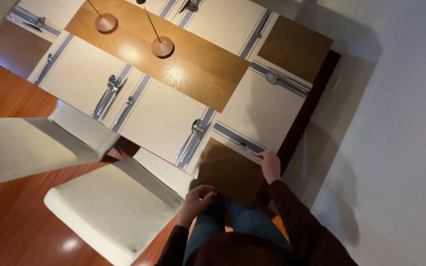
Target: The person places spoons and forks onto individual placemats at a dining table, retrieving more utensils from a kitchen drawer during the process.
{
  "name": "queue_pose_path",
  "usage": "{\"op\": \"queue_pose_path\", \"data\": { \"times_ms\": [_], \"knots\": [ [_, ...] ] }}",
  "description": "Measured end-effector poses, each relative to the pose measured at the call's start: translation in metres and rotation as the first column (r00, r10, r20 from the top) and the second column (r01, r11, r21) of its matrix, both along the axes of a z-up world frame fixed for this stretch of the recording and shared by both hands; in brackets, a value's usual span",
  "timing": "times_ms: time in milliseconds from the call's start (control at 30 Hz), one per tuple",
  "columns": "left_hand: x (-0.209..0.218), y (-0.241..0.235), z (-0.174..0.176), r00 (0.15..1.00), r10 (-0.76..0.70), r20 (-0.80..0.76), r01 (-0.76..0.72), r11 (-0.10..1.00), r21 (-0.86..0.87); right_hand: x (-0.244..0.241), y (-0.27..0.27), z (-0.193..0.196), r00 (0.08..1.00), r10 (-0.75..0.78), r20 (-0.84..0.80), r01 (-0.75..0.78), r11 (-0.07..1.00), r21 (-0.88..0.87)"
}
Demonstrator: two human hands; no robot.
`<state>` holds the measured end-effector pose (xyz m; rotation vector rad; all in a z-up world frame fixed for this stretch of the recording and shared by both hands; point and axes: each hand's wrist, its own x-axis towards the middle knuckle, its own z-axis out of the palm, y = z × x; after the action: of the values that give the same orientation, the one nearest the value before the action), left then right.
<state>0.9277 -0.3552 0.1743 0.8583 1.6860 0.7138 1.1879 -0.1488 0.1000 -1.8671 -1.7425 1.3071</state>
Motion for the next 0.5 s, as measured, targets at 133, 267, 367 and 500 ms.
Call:
{"op": "queue_pose_path", "data": {
  "times_ms": [133, 267, 367, 500],
  "knots": [
    [0.022, 0.012, -0.015, 0.980, 0.104, 0.169, -0.094, 0.993, -0.067, -0.012, 0.025, 0.003, 0.908, 0.276, 0.316, -0.328, 0.936, 0.125],
    [0.041, 0.028, -0.010, 0.985, 0.105, 0.134, -0.090, 0.989, -0.117, -0.003, 0.033, -0.026, 0.930, 0.278, 0.241, -0.326, 0.926, 0.190],
    [0.049, 0.034, -0.001, 0.990, 0.087, 0.115, -0.067, 0.984, -0.163, 0.002, 0.038, -0.041, 0.931, 0.293, 0.218, -0.336, 0.922, 0.194],
    [0.054, 0.018, -0.021, 0.962, 0.192, 0.194, -0.163, 0.974, -0.158, 0.003, 0.040, -0.041, 0.929, 0.292, 0.228, -0.327, 0.935, 0.134]
  ]
}}
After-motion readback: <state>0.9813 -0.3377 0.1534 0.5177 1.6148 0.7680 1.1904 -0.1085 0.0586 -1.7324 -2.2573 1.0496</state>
